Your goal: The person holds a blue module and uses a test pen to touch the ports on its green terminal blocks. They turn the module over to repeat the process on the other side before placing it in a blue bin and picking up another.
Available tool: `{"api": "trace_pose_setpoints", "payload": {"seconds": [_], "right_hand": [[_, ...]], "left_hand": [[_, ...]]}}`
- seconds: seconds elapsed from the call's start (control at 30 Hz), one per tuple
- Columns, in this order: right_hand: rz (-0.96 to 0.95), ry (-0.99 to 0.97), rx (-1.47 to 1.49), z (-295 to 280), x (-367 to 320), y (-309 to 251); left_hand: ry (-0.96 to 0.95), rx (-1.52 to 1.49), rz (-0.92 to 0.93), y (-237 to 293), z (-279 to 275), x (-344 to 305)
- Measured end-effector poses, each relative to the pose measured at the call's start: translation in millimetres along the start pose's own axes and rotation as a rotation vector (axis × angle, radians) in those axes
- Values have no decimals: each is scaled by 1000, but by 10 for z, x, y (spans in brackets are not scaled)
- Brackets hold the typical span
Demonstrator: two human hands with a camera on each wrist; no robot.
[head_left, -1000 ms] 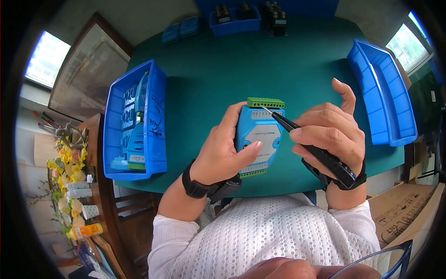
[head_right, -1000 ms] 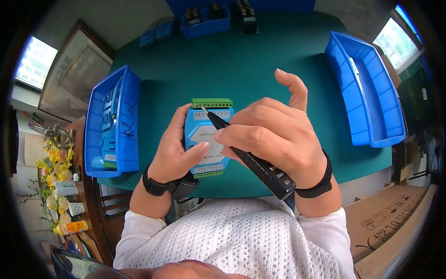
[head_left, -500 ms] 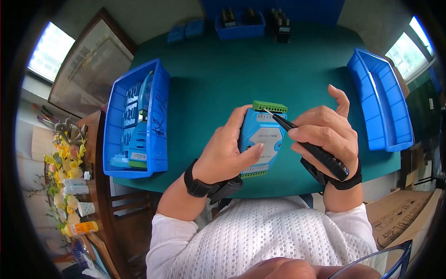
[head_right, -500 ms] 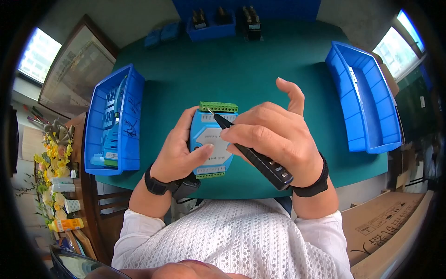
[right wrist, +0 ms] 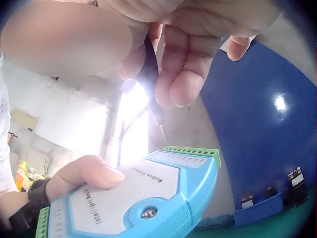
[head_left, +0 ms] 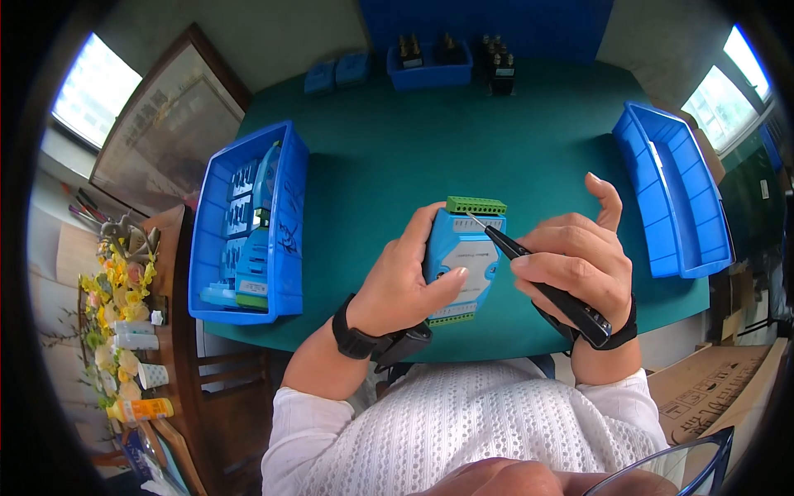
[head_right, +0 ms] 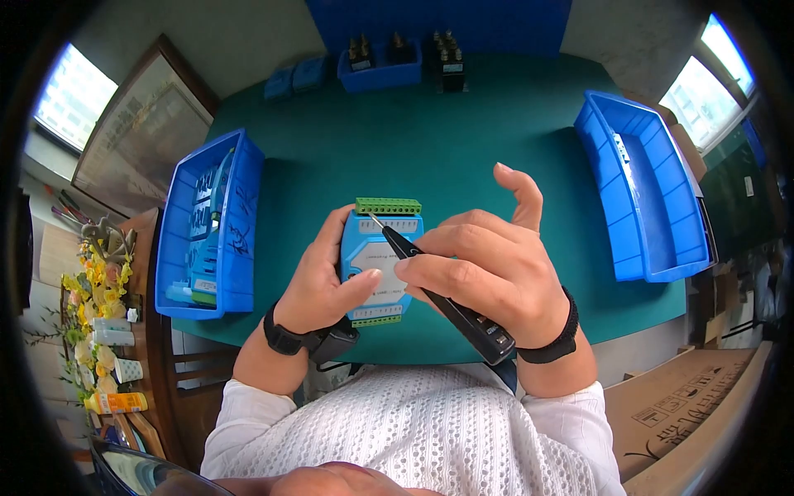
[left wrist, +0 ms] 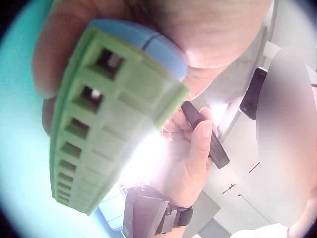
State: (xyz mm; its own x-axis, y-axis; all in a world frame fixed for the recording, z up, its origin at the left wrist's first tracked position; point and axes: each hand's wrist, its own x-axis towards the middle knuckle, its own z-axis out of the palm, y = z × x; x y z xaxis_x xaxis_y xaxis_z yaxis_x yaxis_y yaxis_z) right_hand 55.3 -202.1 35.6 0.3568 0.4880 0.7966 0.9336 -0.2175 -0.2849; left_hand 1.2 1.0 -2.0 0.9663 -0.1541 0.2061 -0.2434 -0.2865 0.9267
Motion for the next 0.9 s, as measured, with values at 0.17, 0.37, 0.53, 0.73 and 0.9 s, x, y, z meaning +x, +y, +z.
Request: {"api": "trace_pose_setpoints", "payload": {"seconds": [0.17, 0.37, 0.53, 0.73, 0.9], "right_hand": [[-1, -1, 28, 18, 5, 12], [-20, -19, 31, 26, -12, 50], [-34, 6, 18, 34, -10, 13], [-90, 66, 18, 36, -38, -61], [-169, 105, 46, 43, -54, -98]], "left_hand": [[-24, -2, -48, 38, 2, -9], [-15, 6, -19, 28, 11, -6], [33, 59, 33, -2, 20, -8], [127, 97, 147, -52, 49, -12], [196, 165, 290, -47, 30, 1]]}}
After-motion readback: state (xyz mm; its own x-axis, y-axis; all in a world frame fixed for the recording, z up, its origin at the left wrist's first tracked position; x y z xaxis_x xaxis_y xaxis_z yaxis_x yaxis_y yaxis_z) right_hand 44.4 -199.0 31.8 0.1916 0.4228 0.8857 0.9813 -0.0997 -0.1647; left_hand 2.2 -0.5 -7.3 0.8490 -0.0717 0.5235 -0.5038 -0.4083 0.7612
